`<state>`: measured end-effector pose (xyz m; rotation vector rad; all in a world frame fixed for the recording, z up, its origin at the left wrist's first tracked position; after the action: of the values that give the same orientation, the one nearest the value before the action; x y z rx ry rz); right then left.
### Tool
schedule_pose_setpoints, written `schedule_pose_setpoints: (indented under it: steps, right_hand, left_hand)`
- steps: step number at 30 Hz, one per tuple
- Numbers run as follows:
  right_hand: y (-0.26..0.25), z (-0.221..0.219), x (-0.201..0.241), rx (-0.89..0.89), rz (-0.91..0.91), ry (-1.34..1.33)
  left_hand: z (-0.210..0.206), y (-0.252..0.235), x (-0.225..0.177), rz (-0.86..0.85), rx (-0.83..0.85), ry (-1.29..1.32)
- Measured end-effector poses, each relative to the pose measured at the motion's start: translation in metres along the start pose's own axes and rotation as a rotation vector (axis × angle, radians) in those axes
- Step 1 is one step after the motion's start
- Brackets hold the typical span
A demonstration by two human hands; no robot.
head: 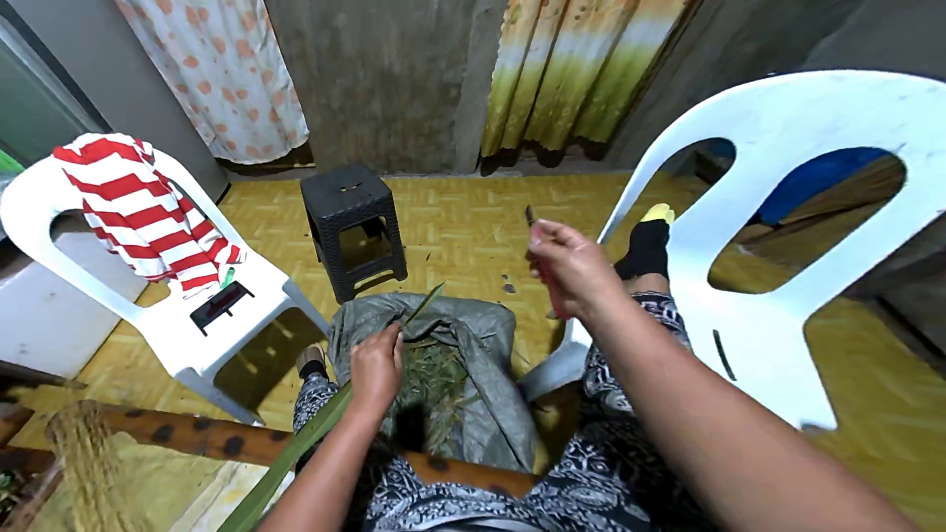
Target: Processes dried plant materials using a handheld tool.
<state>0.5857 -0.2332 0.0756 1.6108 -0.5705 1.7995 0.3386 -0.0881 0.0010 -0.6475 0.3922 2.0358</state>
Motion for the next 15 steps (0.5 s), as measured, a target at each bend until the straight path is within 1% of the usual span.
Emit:
schedule_pose_setpoints:
  steps: [3, 7, 10, 12, 15]
  right_hand:
    - [0.02, -0.032, -0.012, 0.174, -0.023, 0.238]
    - [0.043, -0.065, -0.022, 0.328, 0.044, 0.533]
    - [0.053, -0.08, -0.02, 0.315, 0.089, 0.749]
    - [0.059, -0.089, -0.02, 0.301, 0.115, 0.813]
    - [0.066, -0.102, -0.023, 0.327, 0.16, 0.868]
  left_hand:
    - [0.003, -0.006, -0.008, 0.034, 0.067, 0.032]
    - [0.004, -0.013, -0.018, 0.044, 0.1, 0.05]
    - [0.007, -0.017, -0.027, 0.063, 0.12, 0.008]
    - [0.007, -0.02, -0.032, 0.062, 0.127, -0.045]
    - [0.011, -0.024, -0.043, 0.076, 0.165, -0.077]
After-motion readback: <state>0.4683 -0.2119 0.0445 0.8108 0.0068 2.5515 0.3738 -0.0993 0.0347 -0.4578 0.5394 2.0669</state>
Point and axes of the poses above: each hand's wrist, its own y-axis away from the middle knuckle, its own z-axis out of the back of the hand, x = y × z, the point moved 3 cm from there along -y, towards the middle knuckle, and after that the axes turned 15 degrees about x, right-handed, at the moved point
